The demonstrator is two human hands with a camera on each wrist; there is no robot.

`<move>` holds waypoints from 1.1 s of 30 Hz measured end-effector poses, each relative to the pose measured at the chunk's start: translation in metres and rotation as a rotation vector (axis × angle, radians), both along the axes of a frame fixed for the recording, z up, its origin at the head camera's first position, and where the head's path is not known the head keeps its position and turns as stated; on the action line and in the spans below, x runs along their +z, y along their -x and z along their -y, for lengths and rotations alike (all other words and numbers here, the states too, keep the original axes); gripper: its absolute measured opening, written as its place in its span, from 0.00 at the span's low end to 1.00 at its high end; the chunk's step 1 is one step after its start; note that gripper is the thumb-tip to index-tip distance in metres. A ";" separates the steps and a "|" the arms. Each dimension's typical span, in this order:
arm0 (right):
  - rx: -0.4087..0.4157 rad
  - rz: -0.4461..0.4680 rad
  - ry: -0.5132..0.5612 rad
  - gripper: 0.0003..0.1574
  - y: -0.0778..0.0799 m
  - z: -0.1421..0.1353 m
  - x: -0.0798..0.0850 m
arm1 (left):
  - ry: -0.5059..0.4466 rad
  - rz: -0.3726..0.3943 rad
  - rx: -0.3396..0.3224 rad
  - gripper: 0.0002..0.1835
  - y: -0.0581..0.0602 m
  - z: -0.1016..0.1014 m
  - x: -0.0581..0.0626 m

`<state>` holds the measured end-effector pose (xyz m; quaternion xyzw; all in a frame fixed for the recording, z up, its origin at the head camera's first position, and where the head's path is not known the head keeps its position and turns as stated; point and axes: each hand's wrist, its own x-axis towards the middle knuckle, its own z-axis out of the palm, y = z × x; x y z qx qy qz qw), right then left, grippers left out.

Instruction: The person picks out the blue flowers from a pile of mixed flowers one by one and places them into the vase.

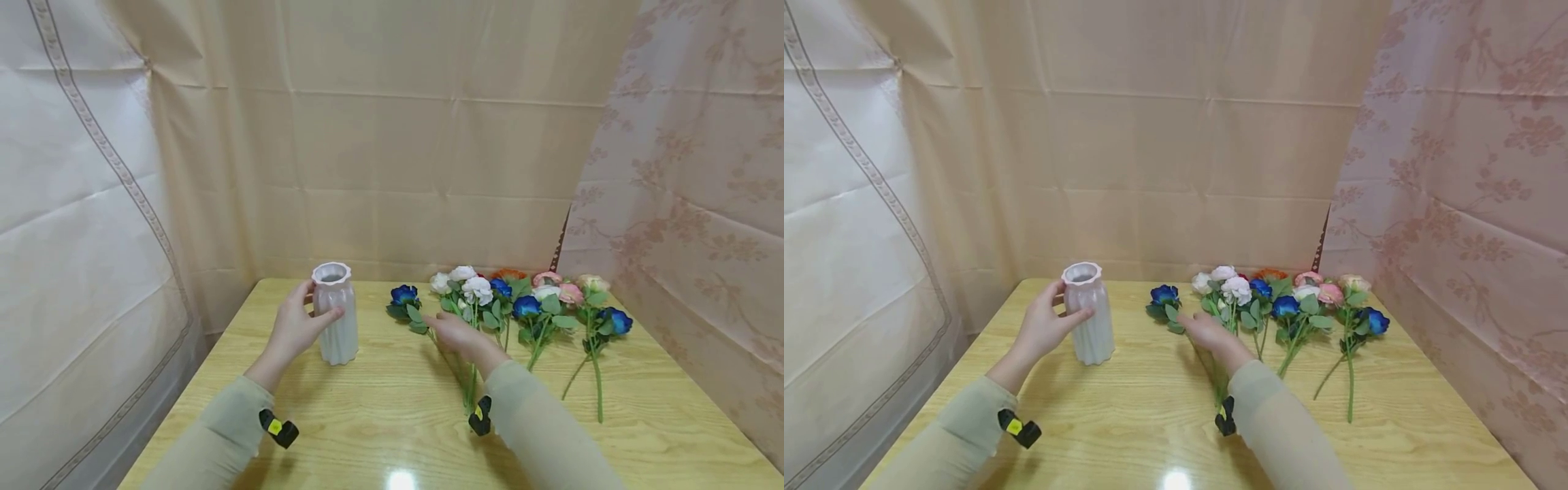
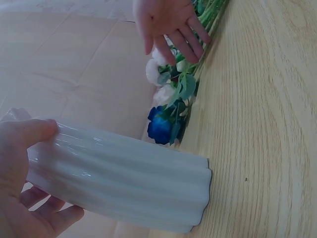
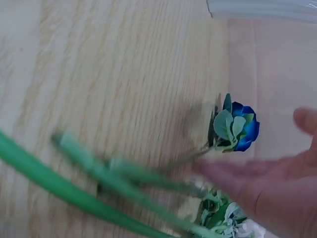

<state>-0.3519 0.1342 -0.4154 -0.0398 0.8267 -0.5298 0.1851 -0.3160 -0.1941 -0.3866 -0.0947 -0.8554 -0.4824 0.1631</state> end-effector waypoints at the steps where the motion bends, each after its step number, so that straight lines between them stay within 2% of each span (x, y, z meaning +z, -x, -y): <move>1: 0.016 0.009 0.018 0.49 0.001 -0.001 -0.001 | -0.001 0.000 0.002 0.40 0.000 0.000 0.000; 4: 0.052 0.030 0.072 0.48 0.003 -0.004 -0.003 | 0.000 0.007 0.003 0.40 0.000 0.000 0.000; 10: 0.057 0.028 0.088 0.48 0.005 -0.011 0.000 | 0.001 0.010 -0.002 0.41 0.000 0.000 0.000; 13: 0.070 0.018 0.089 0.47 0.006 -0.015 0.007 | 0.003 0.012 -0.001 0.40 0.000 0.000 0.000; 20: 0.107 -0.089 0.024 0.46 0.006 -0.023 0.032 | 0.006 0.015 0.003 0.41 0.000 0.001 0.000; 24: 0.129 -0.159 -0.042 0.44 0.004 -0.028 0.049 | 0.010 0.016 0.004 0.41 0.000 0.000 0.000; 27: 0.144 -0.277 -0.183 0.44 0.002 -0.032 0.061 | 0.010 0.014 0.001 0.41 0.000 0.000 0.000; 30: 0.140 -0.408 -0.338 0.36 0.000 -0.033 0.070 | 0.011 0.014 -0.003 0.41 0.001 0.002 0.000; 33: 0.125 -0.491 -0.409 0.22 0.000 -0.033 0.074 | 0.011 0.016 -0.005 0.42 0.001 0.002 0.000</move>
